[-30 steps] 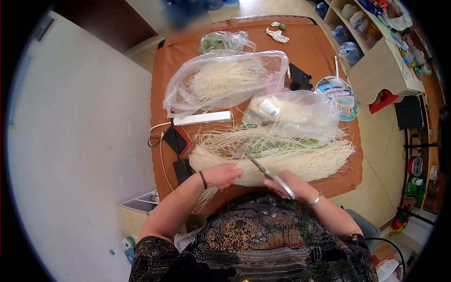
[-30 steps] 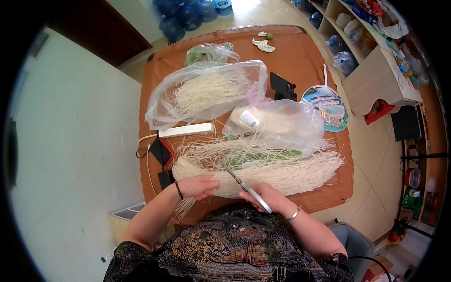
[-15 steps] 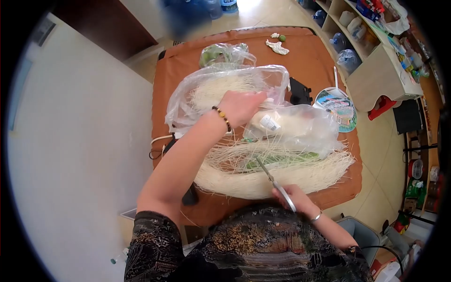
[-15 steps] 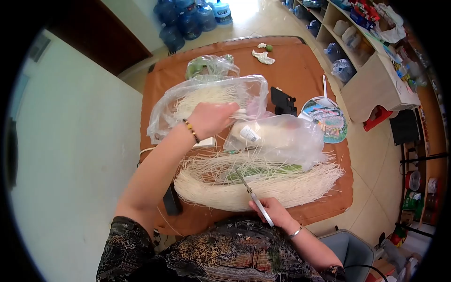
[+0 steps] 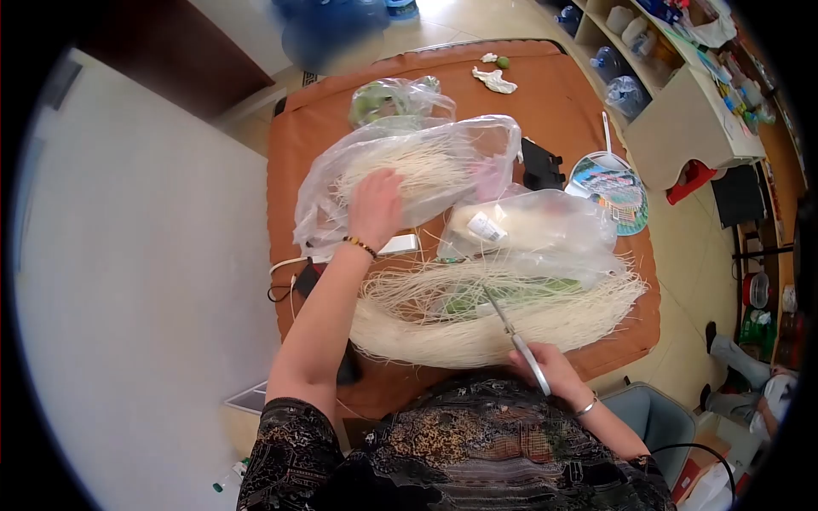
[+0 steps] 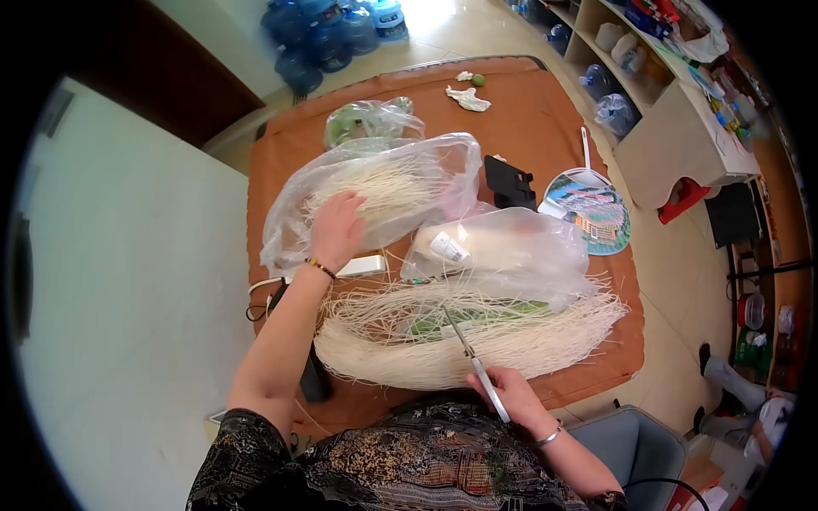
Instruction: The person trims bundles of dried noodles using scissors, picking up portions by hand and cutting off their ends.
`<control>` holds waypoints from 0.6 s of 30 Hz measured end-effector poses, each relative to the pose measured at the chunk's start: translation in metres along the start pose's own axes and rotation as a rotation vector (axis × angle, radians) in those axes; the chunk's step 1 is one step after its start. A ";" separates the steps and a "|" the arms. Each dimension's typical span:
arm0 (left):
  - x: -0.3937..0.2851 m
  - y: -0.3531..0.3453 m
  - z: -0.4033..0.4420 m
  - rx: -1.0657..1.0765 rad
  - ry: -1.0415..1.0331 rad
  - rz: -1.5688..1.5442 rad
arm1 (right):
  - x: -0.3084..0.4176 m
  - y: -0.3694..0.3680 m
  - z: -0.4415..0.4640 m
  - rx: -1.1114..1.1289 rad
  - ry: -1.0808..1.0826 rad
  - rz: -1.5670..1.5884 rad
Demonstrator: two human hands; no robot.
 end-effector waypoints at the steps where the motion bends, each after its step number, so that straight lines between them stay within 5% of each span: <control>1: 0.010 0.001 -0.012 0.057 0.200 0.067 | 0.000 0.001 0.000 0.004 0.004 -0.007; 3: 0.029 0.004 -0.026 0.113 0.399 0.132 | -0.003 0.001 -0.002 -0.019 0.003 -0.002; 5: 0.044 0.006 -0.037 0.518 0.673 0.271 | -0.004 -0.002 -0.005 -0.026 0.010 -0.010; 6: 0.047 0.005 -0.040 0.513 0.673 0.269 | -0.003 -0.003 -0.005 -0.035 0.018 -0.016; 12: 0.060 0.001 -0.027 0.652 0.507 0.249 | -0.006 -0.002 -0.006 -0.040 0.044 -0.058; 14: 0.038 0.013 -0.007 0.379 0.356 0.317 | -0.006 -0.003 -0.004 -0.046 0.058 -0.063; 18: 0.038 -0.013 0.017 0.242 0.164 0.447 | -0.009 -0.004 -0.001 -0.037 0.112 -0.087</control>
Point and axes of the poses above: each hand's wrist, its own z-axis towards the middle knuckle, its own y-axis out of the back of the hand, x = y × z, the point moved 1 cm from there along z, towards the middle knuckle, and after that the axes turned 13 degrees about z, right-handed, at the moved point
